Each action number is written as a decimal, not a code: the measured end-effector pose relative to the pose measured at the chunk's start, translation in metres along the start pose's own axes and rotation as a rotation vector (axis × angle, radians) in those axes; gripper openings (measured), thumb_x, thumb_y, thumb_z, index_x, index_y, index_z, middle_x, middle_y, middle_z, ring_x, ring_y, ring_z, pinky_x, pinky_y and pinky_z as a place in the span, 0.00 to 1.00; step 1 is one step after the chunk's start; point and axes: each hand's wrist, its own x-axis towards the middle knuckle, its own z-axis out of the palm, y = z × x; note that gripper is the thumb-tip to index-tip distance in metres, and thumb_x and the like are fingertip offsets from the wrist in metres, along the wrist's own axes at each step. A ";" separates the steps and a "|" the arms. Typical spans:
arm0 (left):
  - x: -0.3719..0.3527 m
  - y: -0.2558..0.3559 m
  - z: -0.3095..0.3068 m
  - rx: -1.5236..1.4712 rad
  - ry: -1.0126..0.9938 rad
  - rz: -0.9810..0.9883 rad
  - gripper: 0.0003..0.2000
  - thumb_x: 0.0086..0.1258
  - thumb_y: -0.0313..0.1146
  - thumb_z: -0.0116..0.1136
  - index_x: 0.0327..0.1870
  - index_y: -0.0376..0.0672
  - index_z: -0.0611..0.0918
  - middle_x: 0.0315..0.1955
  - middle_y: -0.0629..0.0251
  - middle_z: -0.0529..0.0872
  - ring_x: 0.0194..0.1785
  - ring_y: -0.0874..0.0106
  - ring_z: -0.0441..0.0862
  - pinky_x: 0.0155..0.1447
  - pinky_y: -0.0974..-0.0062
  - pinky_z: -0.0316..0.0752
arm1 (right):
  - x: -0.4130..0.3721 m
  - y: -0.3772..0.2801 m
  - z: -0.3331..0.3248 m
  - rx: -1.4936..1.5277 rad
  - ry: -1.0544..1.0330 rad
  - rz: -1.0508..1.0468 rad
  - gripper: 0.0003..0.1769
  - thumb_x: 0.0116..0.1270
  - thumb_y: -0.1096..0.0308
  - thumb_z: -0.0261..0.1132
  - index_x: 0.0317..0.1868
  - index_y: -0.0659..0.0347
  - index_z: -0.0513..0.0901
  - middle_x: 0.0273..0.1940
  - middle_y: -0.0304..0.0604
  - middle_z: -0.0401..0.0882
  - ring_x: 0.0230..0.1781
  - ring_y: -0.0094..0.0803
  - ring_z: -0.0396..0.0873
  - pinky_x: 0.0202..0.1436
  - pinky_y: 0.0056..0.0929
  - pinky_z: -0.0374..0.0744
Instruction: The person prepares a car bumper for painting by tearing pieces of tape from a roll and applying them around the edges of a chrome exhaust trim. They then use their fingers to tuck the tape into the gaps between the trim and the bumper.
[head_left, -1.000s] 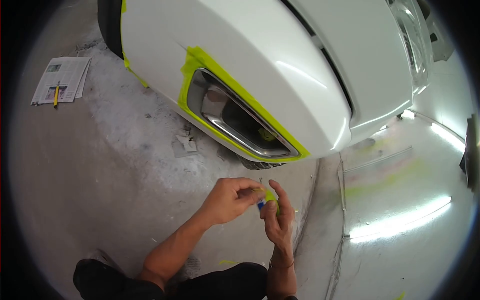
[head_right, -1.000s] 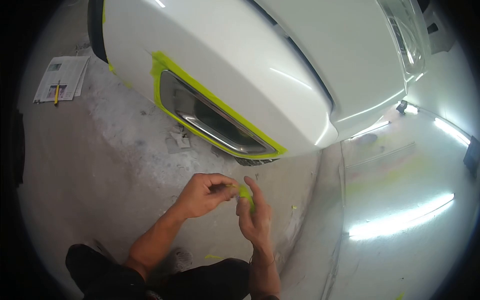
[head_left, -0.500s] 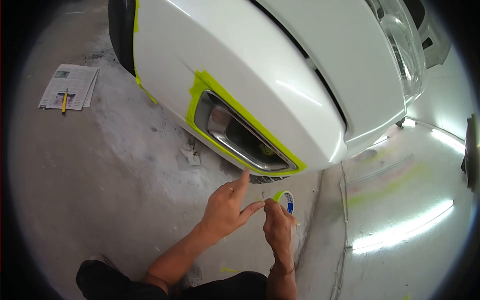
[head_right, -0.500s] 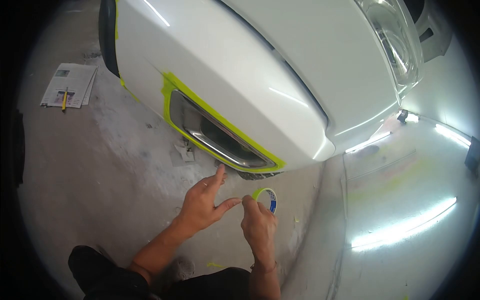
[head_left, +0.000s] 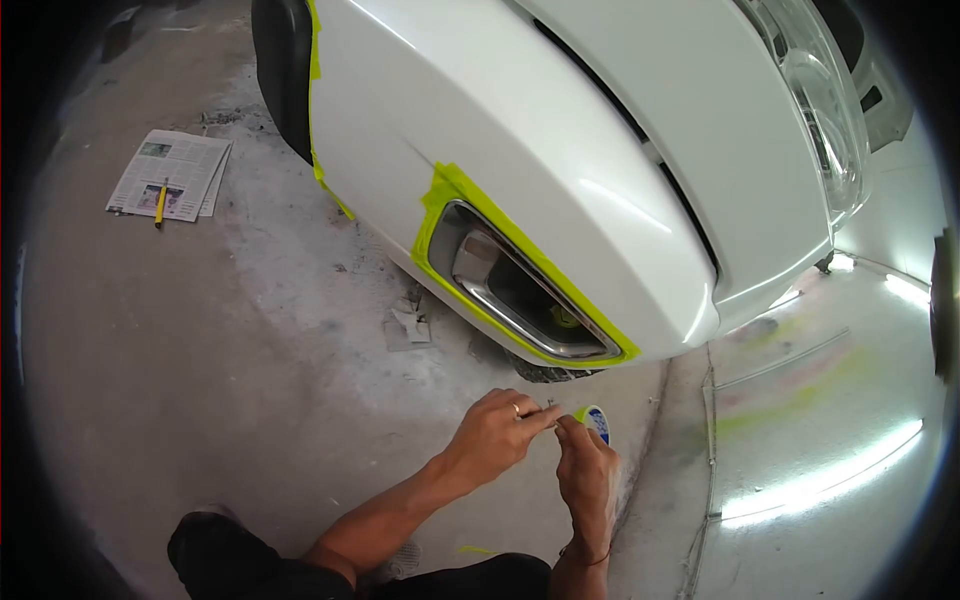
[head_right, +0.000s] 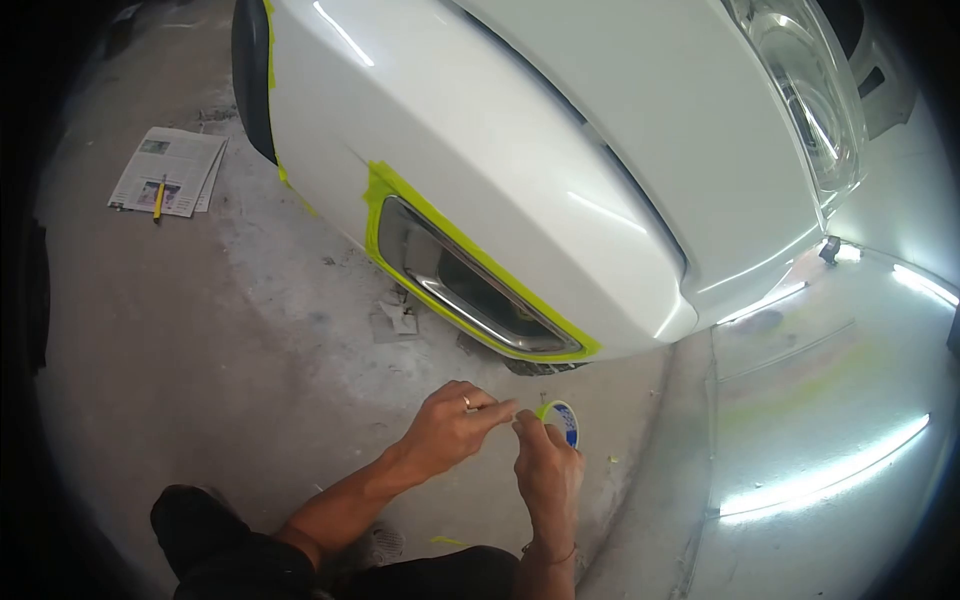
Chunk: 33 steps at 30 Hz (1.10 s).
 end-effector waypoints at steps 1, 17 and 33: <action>0.001 0.002 0.000 0.022 0.002 -0.050 0.13 0.57 0.25 0.68 0.45 0.41 0.88 0.31 0.64 0.86 0.39 0.65 0.85 0.45 0.68 0.79 | 0.000 -0.001 0.000 -0.023 0.021 -0.025 0.04 0.66 0.70 0.66 0.41 0.51 0.83 0.28 0.41 0.82 0.26 0.45 0.82 0.28 0.43 0.79; -0.005 0.005 0.015 0.099 -0.006 -0.032 0.08 0.62 0.25 0.59 0.41 0.42 0.83 0.36 0.67 0.86 0.45 0.65 0.82 0.54 0.64 0.73 | -0.001 0.009 0.006 -0.033 0.072 -0.007 0.08 0.69 0.63 0.68 0.45 0.54 0.83 0.26 0.45 0.83 0.23 0.45 0.82 0.25 0.40 0.78; 0.003 -0.004 0.012 0.075 -0.057 0.065 0.07 0.60 0.25 0.64 0.38 0.42 0.83 0.36 0.66 0.86 0.43 0.64 0.80 0.55 0.63 0.71 | 0.000 0.007 0.005 0.128 0.005 -0.017 0.07 0.71 0.69 0.63 0.47 0.58 0.83 0.28 0.54 0.83 0.26 0.51 0.82 0.28 0.40 0.77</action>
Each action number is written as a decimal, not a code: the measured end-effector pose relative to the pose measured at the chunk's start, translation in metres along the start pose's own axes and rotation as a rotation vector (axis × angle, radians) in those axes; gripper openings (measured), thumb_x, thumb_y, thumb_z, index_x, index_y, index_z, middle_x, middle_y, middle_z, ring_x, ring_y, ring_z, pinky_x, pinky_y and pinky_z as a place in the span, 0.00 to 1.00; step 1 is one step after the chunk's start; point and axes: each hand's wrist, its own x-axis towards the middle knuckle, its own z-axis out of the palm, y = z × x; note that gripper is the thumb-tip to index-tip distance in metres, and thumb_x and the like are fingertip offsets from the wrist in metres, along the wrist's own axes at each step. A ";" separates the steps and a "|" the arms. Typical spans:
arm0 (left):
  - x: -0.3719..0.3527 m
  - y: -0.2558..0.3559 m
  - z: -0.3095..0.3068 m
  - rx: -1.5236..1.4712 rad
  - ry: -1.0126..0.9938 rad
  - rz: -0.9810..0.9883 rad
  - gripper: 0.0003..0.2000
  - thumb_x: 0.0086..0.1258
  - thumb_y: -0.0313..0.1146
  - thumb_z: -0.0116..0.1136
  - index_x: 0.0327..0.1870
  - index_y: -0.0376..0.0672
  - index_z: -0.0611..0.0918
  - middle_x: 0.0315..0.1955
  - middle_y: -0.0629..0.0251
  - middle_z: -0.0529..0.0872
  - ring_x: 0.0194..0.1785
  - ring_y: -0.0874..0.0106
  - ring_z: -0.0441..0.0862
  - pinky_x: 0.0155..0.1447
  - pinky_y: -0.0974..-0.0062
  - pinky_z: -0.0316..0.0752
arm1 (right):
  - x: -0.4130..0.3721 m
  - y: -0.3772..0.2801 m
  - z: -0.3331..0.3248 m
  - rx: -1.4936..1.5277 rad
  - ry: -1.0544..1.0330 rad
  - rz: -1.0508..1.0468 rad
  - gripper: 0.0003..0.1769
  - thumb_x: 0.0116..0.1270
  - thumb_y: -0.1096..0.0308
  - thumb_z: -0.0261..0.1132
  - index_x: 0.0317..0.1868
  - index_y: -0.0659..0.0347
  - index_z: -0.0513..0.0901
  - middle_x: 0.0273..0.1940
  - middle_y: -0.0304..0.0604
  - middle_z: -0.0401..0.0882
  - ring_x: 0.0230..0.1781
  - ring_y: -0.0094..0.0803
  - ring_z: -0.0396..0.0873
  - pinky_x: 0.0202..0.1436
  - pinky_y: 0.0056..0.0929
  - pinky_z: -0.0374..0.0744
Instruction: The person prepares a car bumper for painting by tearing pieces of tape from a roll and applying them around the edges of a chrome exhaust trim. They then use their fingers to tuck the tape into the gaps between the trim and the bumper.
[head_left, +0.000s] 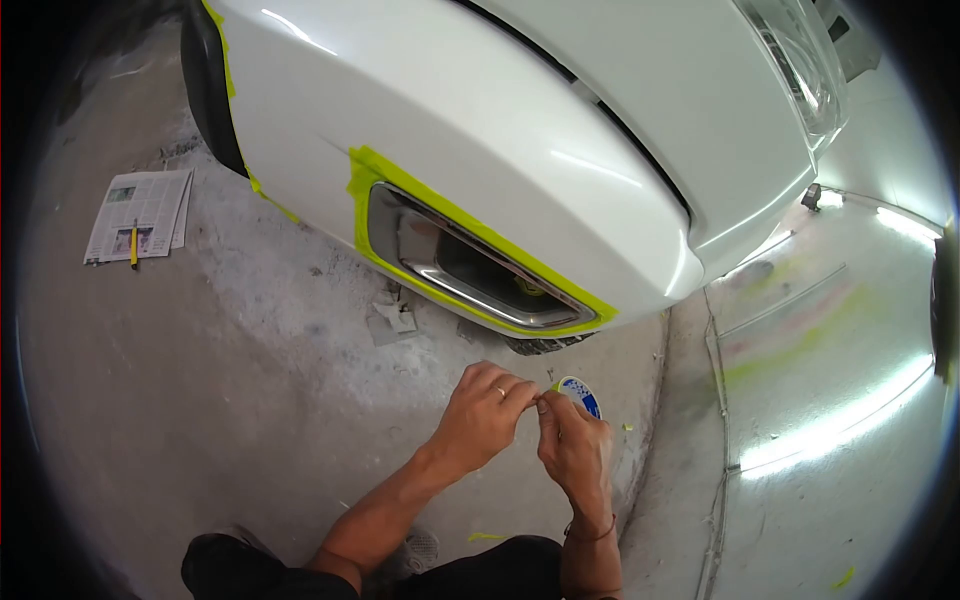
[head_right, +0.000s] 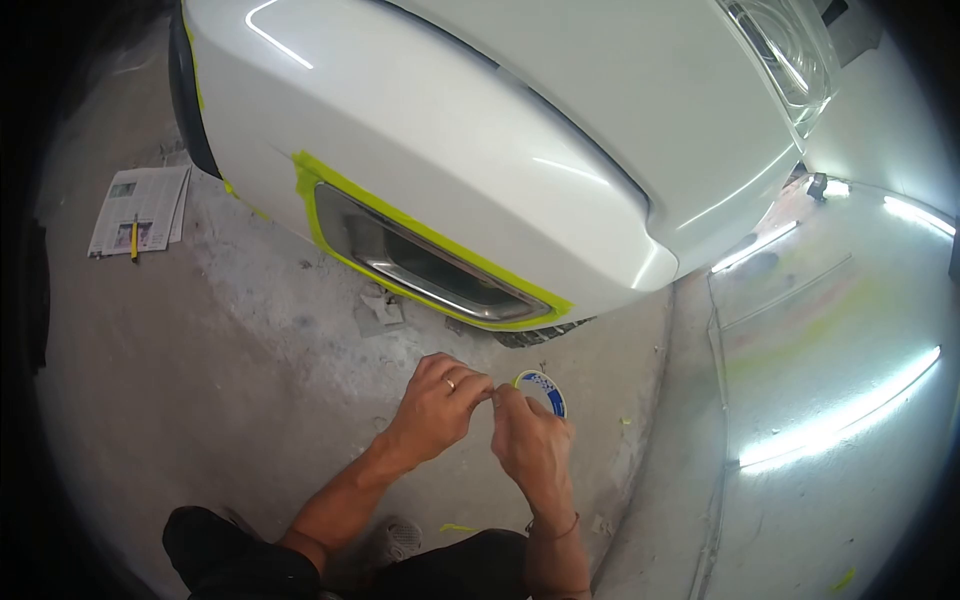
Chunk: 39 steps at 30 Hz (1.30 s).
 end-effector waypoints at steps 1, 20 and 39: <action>0.001 0.002 0.000 0.008 0.035 0.009 0.07 0.58 0.25 0.68 0.36 0.43 0.83 0.37 0.66 0.85 0.43 0.62 0.80 0.54 0.62 0.72 | 0.000 0.000 0.001 0.058 0.108 -0.066 0.06 0.72 0.68 0.64 0.46 0.59 0.83 0.25 0.50 0.82 0.20 0.46 0.81 0.24 0.37 0.74; 0.085 -0.029 -0.038 0.022 -0.027 -0.130 0.08 0.67 0.21 0.62 0.46 0.38 0.82 0.35 0.61 0.89 0.41 0.61 0.83 0.50 0.65 0.75 | -0.005 0.044 0.001 0.622 0.556 0.473 0.12 0.78 0.65 0.61 0.46 0.66 0.84 0.23 0.31 0.73 0.23 0.15 0.69 0.26 0.19 0.67; 0.083 -0.035 -0.010 0.164 0.053 -0.163 0.11 0.69 0.28 0.64 0.47 0.39 0.76 0.37 0.63 0.89 0.48 0.65 0.80 0.68 0.59 0.53 | -0.003 0.039 0.006 0.583 0.583 0.437 0.08 0.73 0.68 0.67 0.44 0.66 0.85 0.23 0.36 0.77 0.22 0.16 0.69 0.25 0.20 0.69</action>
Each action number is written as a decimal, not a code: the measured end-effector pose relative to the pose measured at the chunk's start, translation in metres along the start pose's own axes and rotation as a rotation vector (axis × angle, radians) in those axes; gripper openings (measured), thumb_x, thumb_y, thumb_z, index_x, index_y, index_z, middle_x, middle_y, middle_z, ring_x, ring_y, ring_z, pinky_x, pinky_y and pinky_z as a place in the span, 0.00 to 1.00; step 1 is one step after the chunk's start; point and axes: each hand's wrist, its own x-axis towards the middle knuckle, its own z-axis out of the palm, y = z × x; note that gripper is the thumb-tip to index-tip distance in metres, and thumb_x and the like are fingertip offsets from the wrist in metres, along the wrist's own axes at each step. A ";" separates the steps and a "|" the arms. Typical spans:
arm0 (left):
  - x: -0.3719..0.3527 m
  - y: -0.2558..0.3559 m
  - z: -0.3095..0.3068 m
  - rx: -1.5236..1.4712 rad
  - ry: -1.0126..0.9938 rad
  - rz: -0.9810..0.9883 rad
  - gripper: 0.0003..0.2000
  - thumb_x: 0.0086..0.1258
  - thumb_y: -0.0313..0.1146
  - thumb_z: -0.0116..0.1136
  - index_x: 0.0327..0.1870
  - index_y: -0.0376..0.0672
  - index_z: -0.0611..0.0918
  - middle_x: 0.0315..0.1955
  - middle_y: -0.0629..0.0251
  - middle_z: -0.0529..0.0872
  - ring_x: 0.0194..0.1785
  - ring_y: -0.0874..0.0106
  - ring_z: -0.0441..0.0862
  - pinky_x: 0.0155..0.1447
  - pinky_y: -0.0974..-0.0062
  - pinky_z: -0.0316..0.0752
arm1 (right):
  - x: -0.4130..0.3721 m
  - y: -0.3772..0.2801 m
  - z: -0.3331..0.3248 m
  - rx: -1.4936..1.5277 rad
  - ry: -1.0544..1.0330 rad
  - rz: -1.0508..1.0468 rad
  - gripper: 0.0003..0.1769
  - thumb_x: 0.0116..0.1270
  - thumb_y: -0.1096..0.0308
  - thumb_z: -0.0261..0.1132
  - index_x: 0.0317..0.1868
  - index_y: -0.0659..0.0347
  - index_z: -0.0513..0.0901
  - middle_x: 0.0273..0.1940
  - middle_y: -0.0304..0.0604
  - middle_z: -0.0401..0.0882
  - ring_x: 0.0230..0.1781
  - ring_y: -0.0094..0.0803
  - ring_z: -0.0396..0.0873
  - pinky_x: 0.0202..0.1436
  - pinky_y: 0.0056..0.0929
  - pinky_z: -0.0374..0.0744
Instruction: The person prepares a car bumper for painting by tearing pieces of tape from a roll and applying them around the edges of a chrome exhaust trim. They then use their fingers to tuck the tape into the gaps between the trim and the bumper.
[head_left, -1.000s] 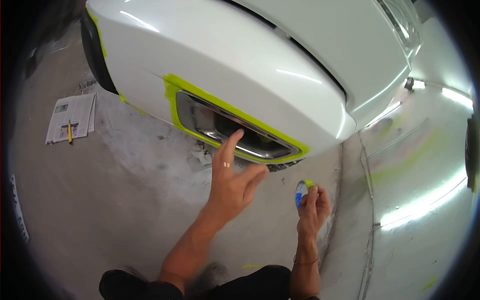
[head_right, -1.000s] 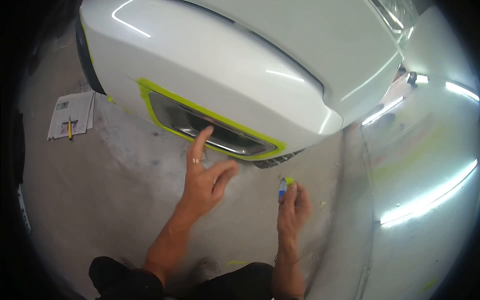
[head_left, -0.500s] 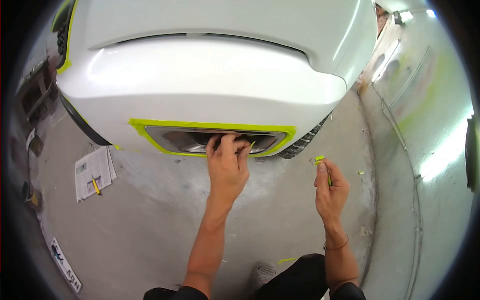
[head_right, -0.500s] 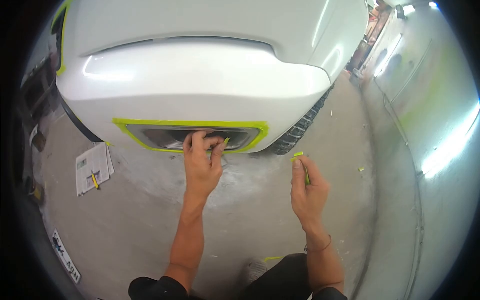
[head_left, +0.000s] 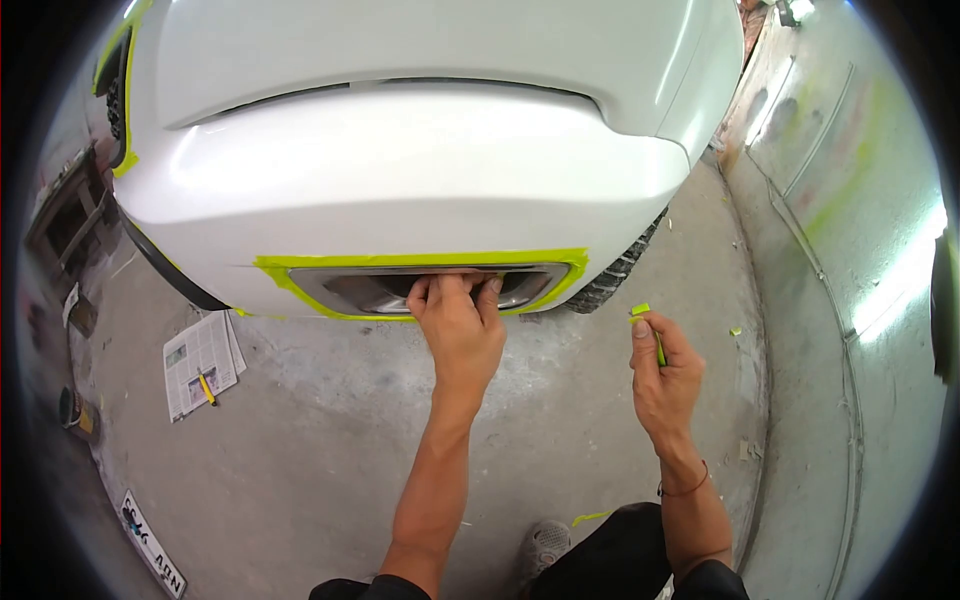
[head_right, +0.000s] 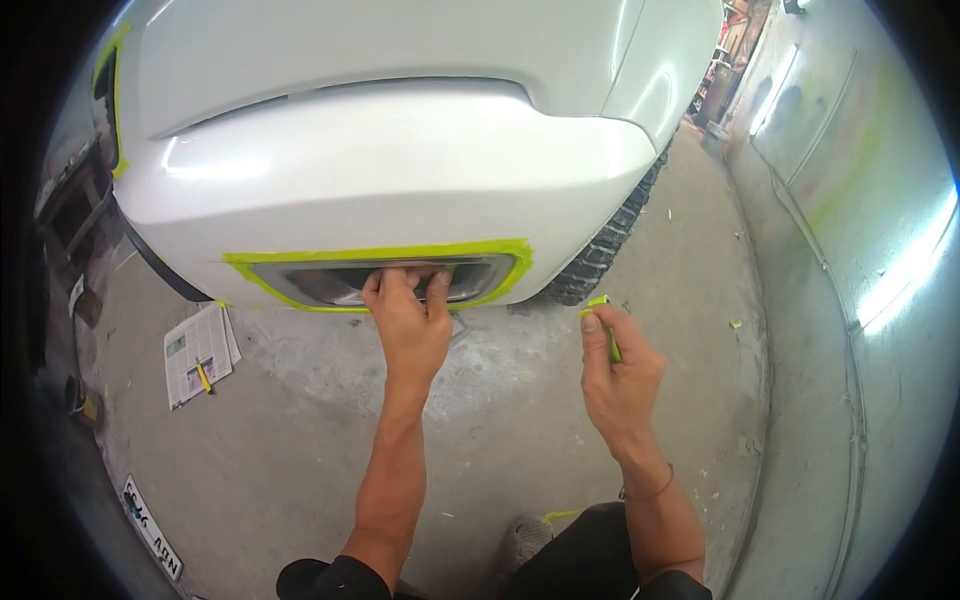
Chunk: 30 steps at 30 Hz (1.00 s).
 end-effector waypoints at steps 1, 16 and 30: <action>0.000 -0.002 0.003 0.015 0.027 0.000 0.11 0.69 0.28 0.63 0.48 0.39 0.76 0.37 0.62 0.89 0.47 0.65 0.80 0.68 0.59 0.53 | 0.000 -0.002 0.001 0.000 0.003 -0.001 0.08 0.73 0.68 0.67 0.44 0.66 0.85 0.23 0.36 0.77 0.22 0.16 0.69 0.25 0.20 0.69; 0.003 0.010 0.004 0.022 0.094 -0.056 0.12 0.67 0.28 0.64 0.47 0.38 0.77 0.35 0.61 0.89 0.44 0.64 0.80 0.67 0.60 0.56 | -0.004 -0.009 -0.004 0.018 -0.007 -0.016 0.07 0.73 0.69 0.67 0.43 0.66 0.84 0.21 0.36 0.75 0.21 0.16 0.68 0.24 0.21 0.67; 0.001 0.003 0.012 0.126 0.223 0.034 0.11 0.61 0.28 0.70 0.41 0.40 0.80 0.32 0.64 0.90 0.41 0.62 0.82 0.62 0.61 0.64 | -0.007 -0.021 -0.008 -0.014 -0.026 -0.037 0.07 0.70 0.69 0.69 0.43 0.65 0.84 0.24 0.36 0.79 0.23 0.17 0.70 0.27 0.21 0.70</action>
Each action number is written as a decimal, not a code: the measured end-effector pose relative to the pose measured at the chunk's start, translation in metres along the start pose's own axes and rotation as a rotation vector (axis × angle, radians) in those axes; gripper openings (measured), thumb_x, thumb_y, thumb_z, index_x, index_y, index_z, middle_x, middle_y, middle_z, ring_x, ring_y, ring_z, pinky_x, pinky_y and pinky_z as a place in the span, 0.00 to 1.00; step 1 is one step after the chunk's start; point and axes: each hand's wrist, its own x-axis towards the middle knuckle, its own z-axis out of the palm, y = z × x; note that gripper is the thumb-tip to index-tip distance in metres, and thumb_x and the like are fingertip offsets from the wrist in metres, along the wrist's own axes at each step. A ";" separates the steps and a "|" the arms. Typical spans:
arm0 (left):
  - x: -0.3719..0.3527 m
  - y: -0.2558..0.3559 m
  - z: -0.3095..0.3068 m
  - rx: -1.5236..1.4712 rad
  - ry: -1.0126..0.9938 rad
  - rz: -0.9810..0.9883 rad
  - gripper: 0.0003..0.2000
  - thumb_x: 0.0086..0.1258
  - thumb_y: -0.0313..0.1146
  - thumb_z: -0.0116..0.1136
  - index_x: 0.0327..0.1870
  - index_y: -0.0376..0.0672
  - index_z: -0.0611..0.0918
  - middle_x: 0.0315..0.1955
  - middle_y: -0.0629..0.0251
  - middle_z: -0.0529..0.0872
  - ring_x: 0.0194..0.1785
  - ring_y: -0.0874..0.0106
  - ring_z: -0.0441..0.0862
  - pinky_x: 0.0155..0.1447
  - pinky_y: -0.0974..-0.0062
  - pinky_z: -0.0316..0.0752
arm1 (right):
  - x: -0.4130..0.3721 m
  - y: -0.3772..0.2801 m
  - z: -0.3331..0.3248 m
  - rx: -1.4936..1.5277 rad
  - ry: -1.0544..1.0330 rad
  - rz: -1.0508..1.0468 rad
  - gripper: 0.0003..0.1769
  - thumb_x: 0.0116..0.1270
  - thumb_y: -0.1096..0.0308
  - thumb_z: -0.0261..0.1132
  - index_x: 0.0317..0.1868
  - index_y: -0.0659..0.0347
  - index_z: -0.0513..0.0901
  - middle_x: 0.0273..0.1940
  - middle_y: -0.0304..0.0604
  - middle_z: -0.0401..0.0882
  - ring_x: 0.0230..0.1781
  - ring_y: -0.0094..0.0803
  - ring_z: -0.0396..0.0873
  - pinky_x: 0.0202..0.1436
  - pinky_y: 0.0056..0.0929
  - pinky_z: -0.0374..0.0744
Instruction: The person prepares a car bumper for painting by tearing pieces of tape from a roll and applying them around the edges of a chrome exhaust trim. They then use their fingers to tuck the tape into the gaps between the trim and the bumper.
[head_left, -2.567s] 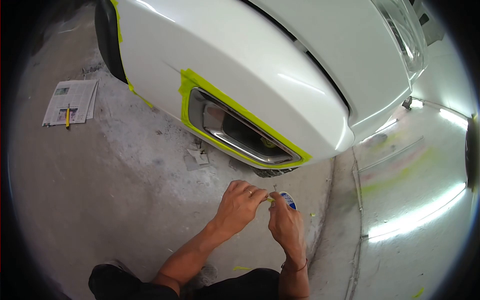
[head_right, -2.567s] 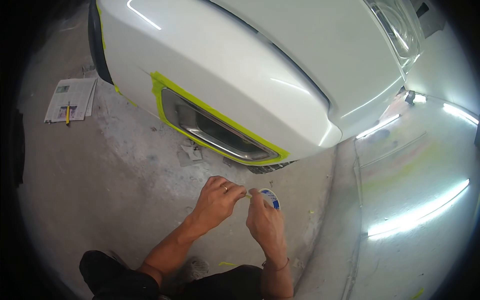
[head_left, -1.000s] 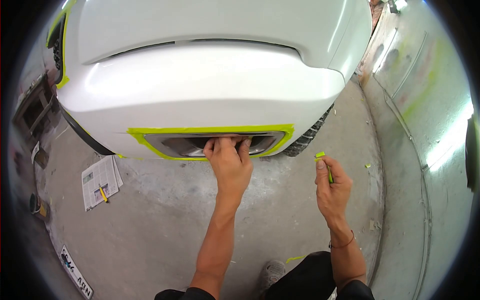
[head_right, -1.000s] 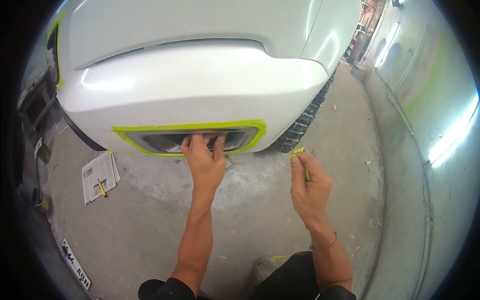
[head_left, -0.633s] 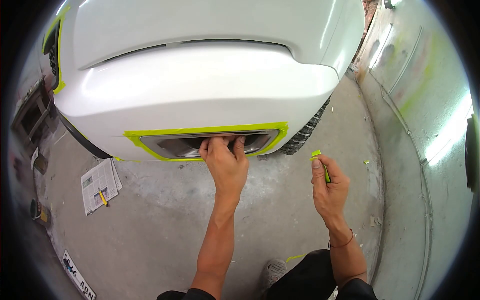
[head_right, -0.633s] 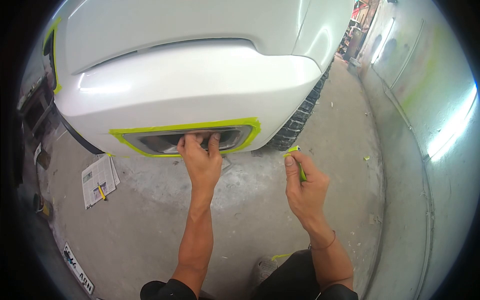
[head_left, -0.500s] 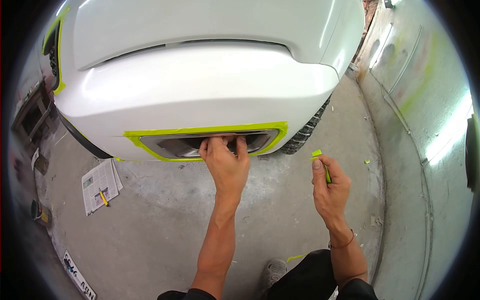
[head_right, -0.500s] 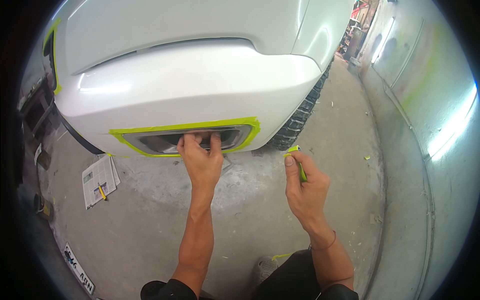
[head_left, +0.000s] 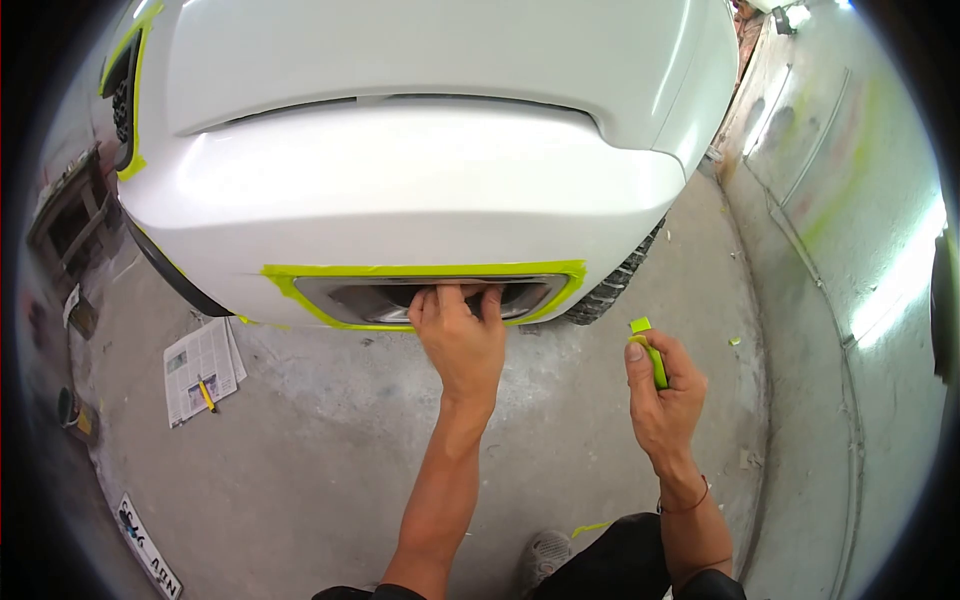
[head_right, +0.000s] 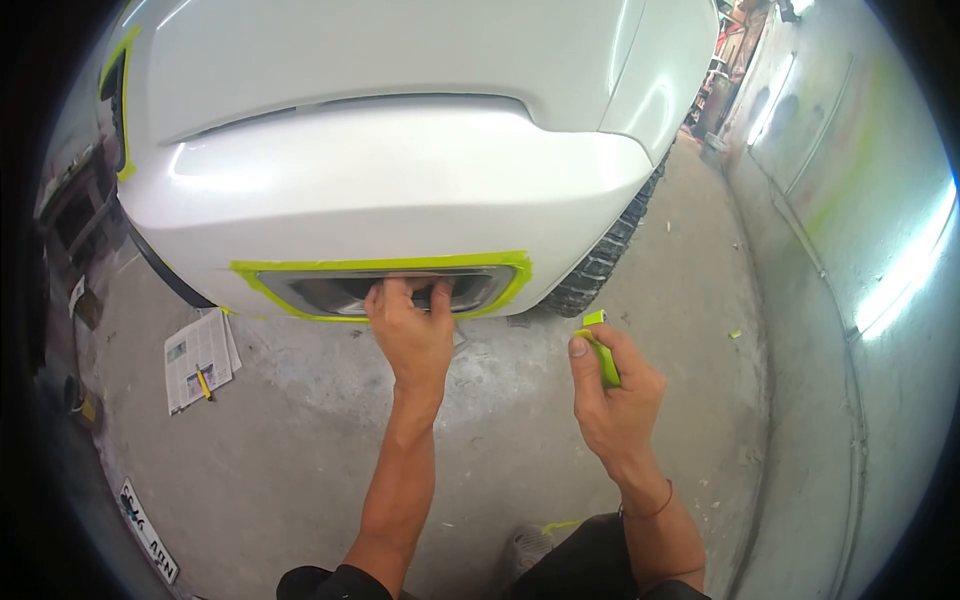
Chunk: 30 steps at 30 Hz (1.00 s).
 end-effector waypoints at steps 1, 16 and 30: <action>-0.001 -0.001 0.000 0.021 0.024 0.017 0.12 0.59 0.27 0.71 0.40 0.40 0.80 0.31 0.65 0.89 0.41 0.62 0.83 0.59 0.62 0.66 | -0.001 0.000 -0.001 -0.003 -0.003 -0.001 0.07 0.70 0.69 0.69 0.43 0.65 0.84 0.24 0.36 0.79 0.23 0.17 0.70 0.27 0.21 0.70; -0.032 0.014 0.000 0.043 0.068 0.240 0.14 0.64 0.24 0.65 0.51 0.38 0.85 0.46 0.58 0.83 0.49 0.60 0.79 0.58 0.58 0.71 | -0.004 0.000 -0.014 0.026 -0.022 0.014 0.06 0.70 0.72 0.67 0.43 0.67 0.83 0.26 0.35 0.80 0.25 0.16 0.70 0.29 0.20 0.70; -0.047 0.036 0.003 0.093 -0.152 -0.074 0.34 0.65 0.52 0.65 0.66 0.36 0.74 0.64 0.44 0.73 0.74 0.46 0.62 0.76 0.43 0.52 | 0.003 0.005 -0.007 0.021 -0.089 -0.004 0.12 0.75 0.71 0.60 0.54 0.67 0.80 0.23 0.34 0.75 0.20 0.17 0.69 0.24 0.17 0.67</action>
